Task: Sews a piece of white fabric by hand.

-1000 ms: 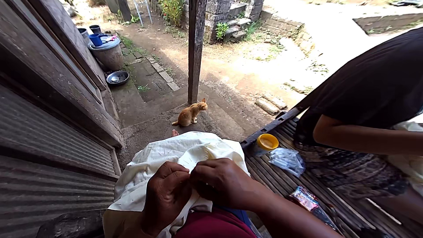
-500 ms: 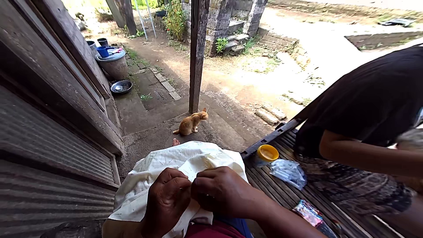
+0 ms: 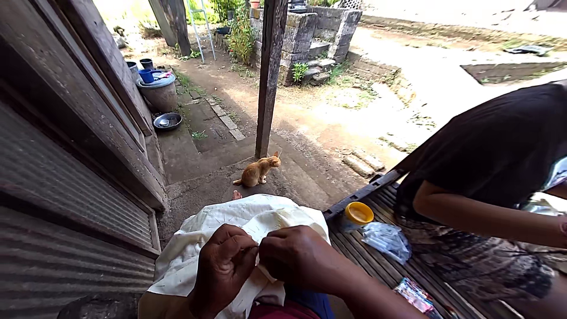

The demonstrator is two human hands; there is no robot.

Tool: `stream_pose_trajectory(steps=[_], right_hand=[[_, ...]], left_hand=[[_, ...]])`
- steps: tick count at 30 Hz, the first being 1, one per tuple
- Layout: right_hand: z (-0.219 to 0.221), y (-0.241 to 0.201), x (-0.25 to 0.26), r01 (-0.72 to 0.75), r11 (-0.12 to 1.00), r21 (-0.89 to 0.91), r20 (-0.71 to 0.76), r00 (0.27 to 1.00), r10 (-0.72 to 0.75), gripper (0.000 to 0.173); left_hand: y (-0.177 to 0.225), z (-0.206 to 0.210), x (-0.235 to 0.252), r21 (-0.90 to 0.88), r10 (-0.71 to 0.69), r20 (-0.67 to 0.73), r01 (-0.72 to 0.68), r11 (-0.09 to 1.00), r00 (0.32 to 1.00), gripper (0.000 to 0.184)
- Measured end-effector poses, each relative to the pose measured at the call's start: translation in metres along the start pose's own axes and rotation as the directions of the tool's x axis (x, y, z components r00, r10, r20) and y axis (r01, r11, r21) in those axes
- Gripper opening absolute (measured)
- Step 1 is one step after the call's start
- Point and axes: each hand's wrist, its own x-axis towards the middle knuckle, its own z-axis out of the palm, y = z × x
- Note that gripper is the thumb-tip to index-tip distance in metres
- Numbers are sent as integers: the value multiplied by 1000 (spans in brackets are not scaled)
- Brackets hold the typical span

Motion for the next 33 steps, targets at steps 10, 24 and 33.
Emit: stream_pose_trajectory(steps=[10,24,33], right_hand=[[4,-5,1,22,999,26,-2,1000,-22,12],[5,11,-12,-36,921,388,27,999,28,16],[38,-10,-8,-101,986,129,-429,891,147,12]], left_hand=[[-7,1,-6,-10,52,14,-52,999,999,9],[-9,0,-9,-614,-390,122,378,693,913,14],[5,8,-12,-664,-482,164,457,592,861,9]])
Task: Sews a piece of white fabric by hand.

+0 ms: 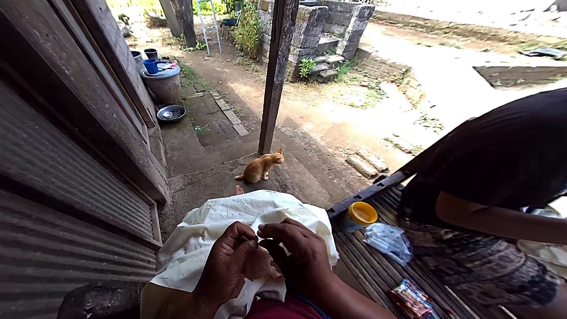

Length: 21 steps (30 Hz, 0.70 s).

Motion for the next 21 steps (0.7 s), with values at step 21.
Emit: stream_pose_trajectory(steps=[21], right_hand=[[10,1,-4,30,989,-146,-59,997,-39,19]], left_hand=[[-2,1,-2,-263,-112,-26,101,960,993,15]])
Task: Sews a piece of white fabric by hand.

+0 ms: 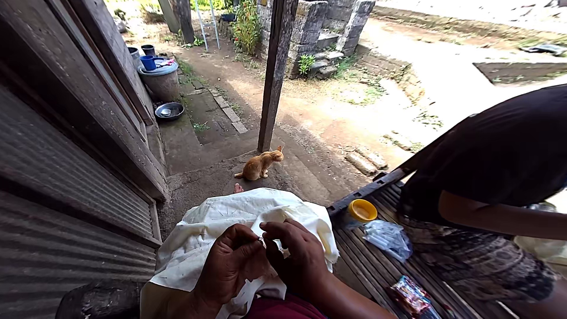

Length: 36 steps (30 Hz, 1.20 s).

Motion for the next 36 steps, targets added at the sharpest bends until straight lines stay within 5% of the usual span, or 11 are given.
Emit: stream_pose_trajectory(steps=[3,6,8,12,16,19,22,29,36], right_hand=[[-4,2,-1,2,1000,0,52,999,-2,21],[-17,-5,0,-87,935,345,129,991,45,27],[-21,-8,2,-127,898,421,158,985,65,29],[-19,0,4,-172,948,268,188,974,124,31],[-34,0,9,-233,766,599,317,948,40,9],[-43,6,17,-58,954,294,342,939,-48,19],[-46,6,18,-19,998,55,398,917,-5,15],[-39,2,11,-38,999,-11,383,923,39,6],[-56,3,23,63,997,-47,422,906,-38,10]], left_hand=[[1,0,0,-44,-22,-63,20,999,998,11],[4,-3,3,-26,-12,-116,9,1000,993,11],[4,-4,3,14,-1,-76,2,1000,997,13],[4,-4,0,144,30,94,-43,989,995,11],[11,-10,2,267,84,108,-111,957,991,8],[19,-11,2,313,102,154,-147,938,983,8],[23,-12,2,314,109,179,-162,936,978,8],[27,-8,1,296,74,254,-150,943,964,8],[39,-9,4,580,-3,338,-206,788,941,14]])
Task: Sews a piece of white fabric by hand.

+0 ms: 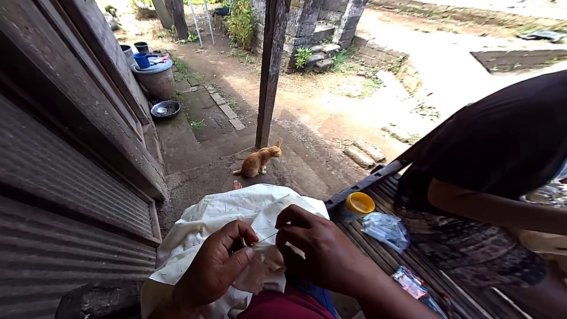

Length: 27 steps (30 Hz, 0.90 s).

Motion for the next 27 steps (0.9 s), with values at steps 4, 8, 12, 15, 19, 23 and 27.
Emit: stream_pose_trajectory(steps=[4,8,12,15,19,23,27], right_hand=[[-7,-1,0,32,996,-87,44,999,-28,12],[-5,-2,-3,22,989,-149,48,999,-15,12],[-5,-3,-6,-27,991,-130,54,998,35,11],[-6,-5,-6,-48,993,-103,69,996,56,24],[-2,-3,-7,-38,992,-118,36,998,42,9],[-2,-3,-7,-23,991,-129,22,999,26,9],[-3,-7,-7,-41,980,-197,24,999,47,14]], left_hand=[[9,5,3,421,-19,-5,19,907,1000,35],[8,10,4,649,21,-43,12,760,999,15],[8,12,6,740,9,-47,29,672,999,17],[8,13,7,739,9,-48,30,673,999,18],[8,12,7,710,18,-23,4,704,1000,22],[7,12,5,698,14,-45,21,716,999,18],[6,15,7,732,41,-87,36,681,995,15]])
